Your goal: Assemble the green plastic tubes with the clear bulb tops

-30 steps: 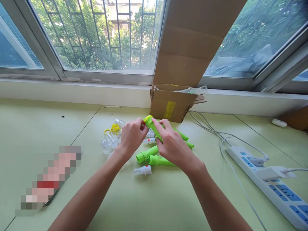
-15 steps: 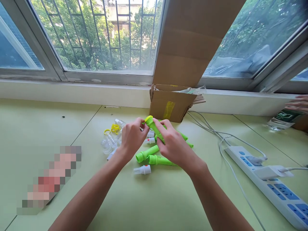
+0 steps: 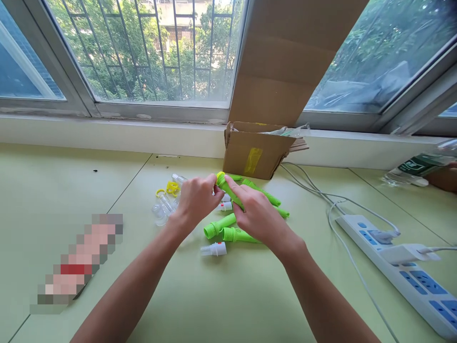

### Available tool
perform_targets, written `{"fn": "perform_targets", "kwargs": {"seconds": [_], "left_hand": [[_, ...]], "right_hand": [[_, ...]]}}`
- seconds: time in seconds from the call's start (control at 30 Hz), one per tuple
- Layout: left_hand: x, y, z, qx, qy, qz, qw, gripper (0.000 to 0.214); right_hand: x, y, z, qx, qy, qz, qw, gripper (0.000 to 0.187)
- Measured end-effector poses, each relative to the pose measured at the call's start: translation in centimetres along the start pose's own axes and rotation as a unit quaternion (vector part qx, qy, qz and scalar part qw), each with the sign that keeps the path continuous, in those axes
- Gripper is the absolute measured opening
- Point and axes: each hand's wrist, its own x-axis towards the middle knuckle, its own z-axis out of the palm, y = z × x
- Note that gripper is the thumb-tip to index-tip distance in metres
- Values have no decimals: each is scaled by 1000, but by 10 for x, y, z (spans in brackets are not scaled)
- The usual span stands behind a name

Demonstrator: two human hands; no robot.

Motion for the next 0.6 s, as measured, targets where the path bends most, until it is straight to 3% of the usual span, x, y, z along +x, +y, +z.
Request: {"fn": "perform_targets", "kwargs": {"seconds": [0.13, 0.3, 0.47, 0.6], "left_hand": [[-2, 2, 3, 9, 2, 38, 999, 16], [0, 2, 4, -55, -26, 9, 998, 17], [1, -2, -10, -124, -42, 3, 991, 20], [1, 1, -23, -146, -50, 15, 988, 21]], "right_hand": [[2, 5, 2, 11, 22, -1, 1000, 66], [5, 22, -2, -14, 36, 35, 999, 65], [1, 27, -14, -7, 44, 13, 999, 53], [-3, 25, -24, -4, 64, -15, 998, 54]]}}
